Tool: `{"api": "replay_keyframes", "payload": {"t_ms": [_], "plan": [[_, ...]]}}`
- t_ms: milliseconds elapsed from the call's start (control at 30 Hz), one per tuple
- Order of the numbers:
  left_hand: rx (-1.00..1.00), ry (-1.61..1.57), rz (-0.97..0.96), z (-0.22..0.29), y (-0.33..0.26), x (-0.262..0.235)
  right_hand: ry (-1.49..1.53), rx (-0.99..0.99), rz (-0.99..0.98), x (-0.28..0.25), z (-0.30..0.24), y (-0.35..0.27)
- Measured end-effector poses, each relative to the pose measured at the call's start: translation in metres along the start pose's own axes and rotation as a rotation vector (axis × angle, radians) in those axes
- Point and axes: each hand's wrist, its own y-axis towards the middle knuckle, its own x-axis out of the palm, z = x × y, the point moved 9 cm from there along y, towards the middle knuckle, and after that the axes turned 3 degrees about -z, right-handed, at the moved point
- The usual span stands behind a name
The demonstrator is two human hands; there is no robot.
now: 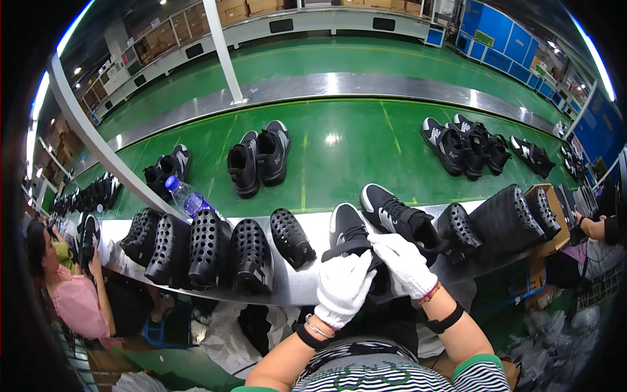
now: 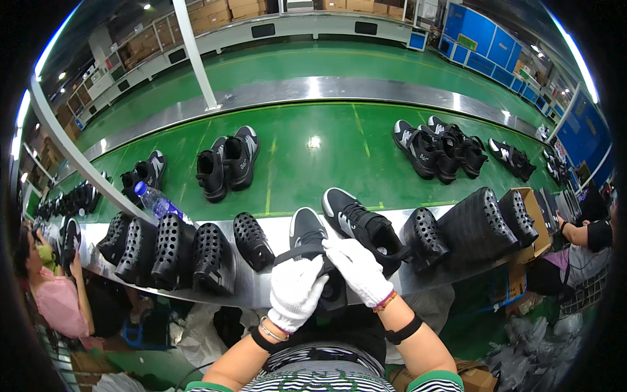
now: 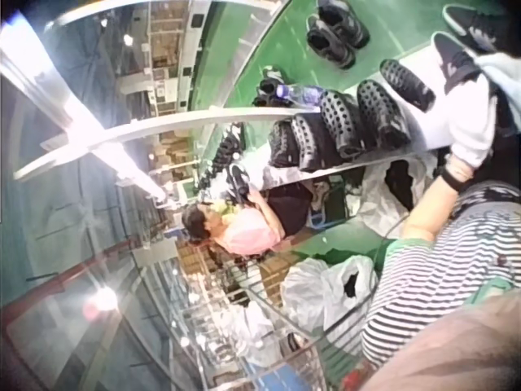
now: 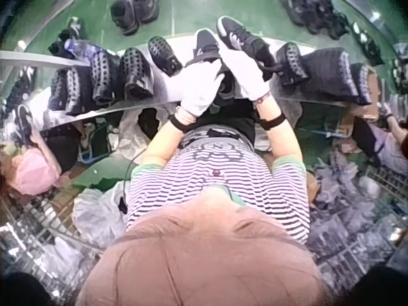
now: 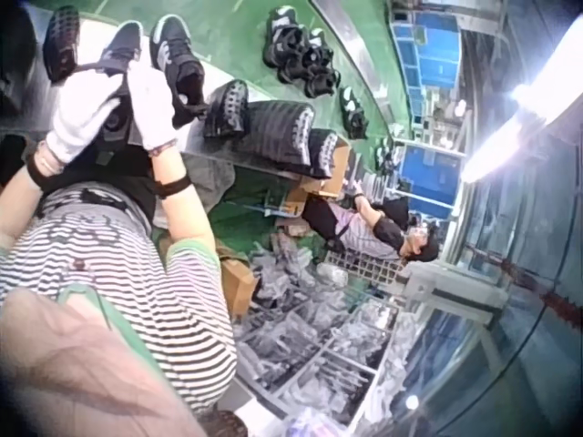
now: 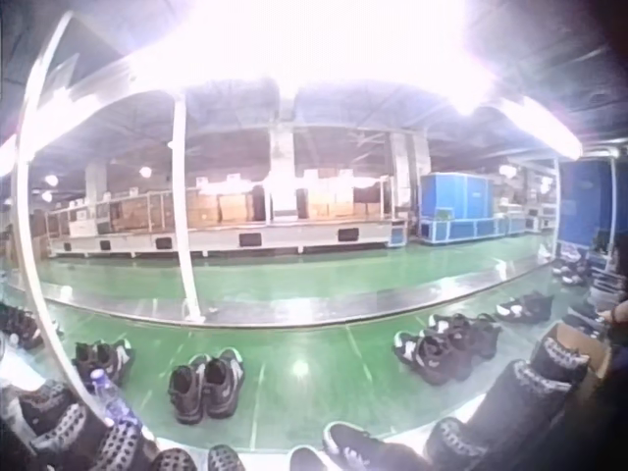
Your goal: Assembling and inspecting black shoes on a factory production line.
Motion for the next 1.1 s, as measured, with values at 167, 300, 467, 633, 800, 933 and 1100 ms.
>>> {"api": "replay_keyframes", "payload": {"t_ms": [167, 300, 467, 633, 800, 933, 1100], "plan": [[-0.133, 0.132, 0.174, -0.011, -0.021, -0.037, -0.154, -0.068, -0.117, -0.005, -0.015, 0.009], [-0.272, 0.136, -0.034, -0.036, -0.033, -0.01, -0.191, -0.048, -0.188, -0.004, -0.019, 0.013], [-0.128, 0.183, 0.055, -0.028, -0.048, -0.004, -0.188, -0.05, -0.169, 0.001, -0.02, 0.012], [-0.158, 0.259, -0.167, -0.008, -0.054, 0.018, -0.163, -0.07, -0.076, -0.005, -0.014, 0.001], [-0.271, 0.105, -0.074, -0.025, -0.072, -0.004, -0.48, -0.289, 0.167, -0.059, -0.083, -0.031], [-0.331, 0.006, -0.088, -0.017, -0.033, 0.0, -0.867, -0.089, 0.111, -0.101, -0.079, -0.057], [-0.515, -0.075, -0.292, -0.041, 0.004, 0.056, -0.718, 0.054, -0.325, -0.066, -0.041, -0.045]]}}
